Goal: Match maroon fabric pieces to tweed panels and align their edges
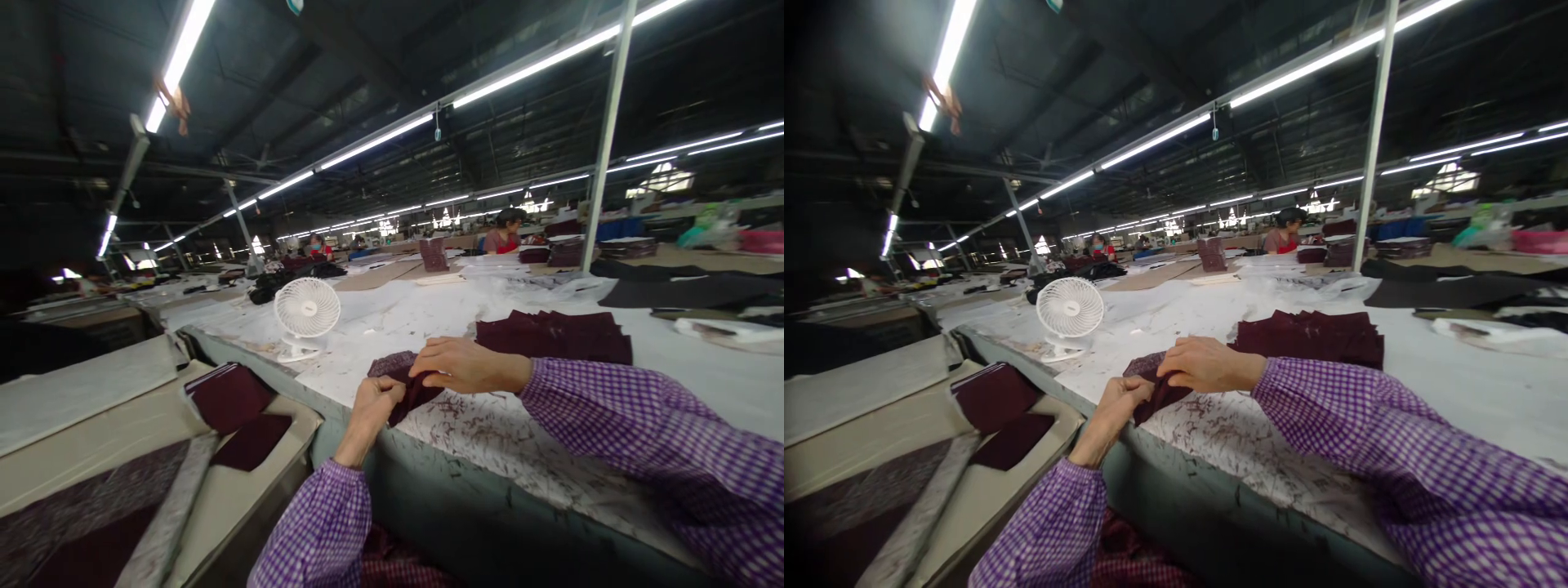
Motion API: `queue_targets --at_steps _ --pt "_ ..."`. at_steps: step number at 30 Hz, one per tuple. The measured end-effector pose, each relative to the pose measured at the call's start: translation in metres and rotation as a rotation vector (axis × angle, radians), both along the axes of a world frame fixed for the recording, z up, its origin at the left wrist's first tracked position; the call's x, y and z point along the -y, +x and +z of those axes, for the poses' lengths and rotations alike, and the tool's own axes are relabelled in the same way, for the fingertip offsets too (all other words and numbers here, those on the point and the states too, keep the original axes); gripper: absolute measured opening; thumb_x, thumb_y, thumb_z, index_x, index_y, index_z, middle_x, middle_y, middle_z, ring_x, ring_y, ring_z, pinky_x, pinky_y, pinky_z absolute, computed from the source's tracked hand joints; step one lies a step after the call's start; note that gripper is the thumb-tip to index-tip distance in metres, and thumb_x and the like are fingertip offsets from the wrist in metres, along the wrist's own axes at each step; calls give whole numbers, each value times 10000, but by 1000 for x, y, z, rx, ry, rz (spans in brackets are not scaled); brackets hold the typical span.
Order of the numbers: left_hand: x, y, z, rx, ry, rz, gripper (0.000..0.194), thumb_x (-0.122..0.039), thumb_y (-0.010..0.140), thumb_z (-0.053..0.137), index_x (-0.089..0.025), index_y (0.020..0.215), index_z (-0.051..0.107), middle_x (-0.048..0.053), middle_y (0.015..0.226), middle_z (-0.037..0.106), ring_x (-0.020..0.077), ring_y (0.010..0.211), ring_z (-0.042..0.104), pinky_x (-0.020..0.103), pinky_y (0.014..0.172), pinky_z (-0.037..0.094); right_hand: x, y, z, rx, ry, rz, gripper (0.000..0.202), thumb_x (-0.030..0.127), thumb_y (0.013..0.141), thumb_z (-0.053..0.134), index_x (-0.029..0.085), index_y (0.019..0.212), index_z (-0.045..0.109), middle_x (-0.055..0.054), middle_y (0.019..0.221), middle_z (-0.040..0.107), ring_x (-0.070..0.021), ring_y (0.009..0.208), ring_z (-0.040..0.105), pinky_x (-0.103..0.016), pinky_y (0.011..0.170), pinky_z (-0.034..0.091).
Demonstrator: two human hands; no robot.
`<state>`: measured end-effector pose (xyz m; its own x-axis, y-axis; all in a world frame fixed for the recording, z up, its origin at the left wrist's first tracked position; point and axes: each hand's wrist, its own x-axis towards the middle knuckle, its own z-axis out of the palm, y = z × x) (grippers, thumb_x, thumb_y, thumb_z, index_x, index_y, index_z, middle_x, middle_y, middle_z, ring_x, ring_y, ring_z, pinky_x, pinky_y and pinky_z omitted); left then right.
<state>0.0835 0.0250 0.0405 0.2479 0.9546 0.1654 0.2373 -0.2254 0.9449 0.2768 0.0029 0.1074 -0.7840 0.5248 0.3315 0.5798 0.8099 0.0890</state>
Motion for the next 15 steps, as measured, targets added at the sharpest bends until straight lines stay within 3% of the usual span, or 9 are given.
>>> queue_targets --at_steps 2,5,10,13,15 --pt "-2 0 -1 0 -8 32 170 -269 613 551 -142 510 595 -18 517 507 89 510 409 214 485 287 1 0 -2 115 43 -26 264 282 921 468 163 838 689 -59 799 651 -170 802 539 -319 798 404" --pt "-4 1 -2 17 -30 49 176 -259 613 547 -143 484 575 -21 486 481 85 496 394 212 480 280 2 1 -2 122 58 -95 287 305 906 501 158 724 668 -48 745 601 -156 754 520 -300 771 395" --pt "-5 2 -3 48 -32 60 185 -244 613 539 -143 459 558 -24 455 458 79 476 379 210 466 263 4 -2 0 -249 149 -215 187 227 890 495 151 831 655 -70 894 541 -135 737 502 -258 662 399" --pt "-5 3 -2 55 -30 59 187 -247 612 542 -143 456 556 -27 443 456 73 455 370 208 455 256 4 -6 1 -428 138 -102 202 211 911 449 143 889 638 -73 891 556 -133 766 523 -253 701 426" --pt "-5 3 -1 87 -52 37 180 -253 608 546 -143 467 563 -30 427 456 72 431 369 208 440 251 4 -9 -3 -321 35 52 225 194 924 416 142 926 634 -71 907 601 -133 817 552 -253 750 443"
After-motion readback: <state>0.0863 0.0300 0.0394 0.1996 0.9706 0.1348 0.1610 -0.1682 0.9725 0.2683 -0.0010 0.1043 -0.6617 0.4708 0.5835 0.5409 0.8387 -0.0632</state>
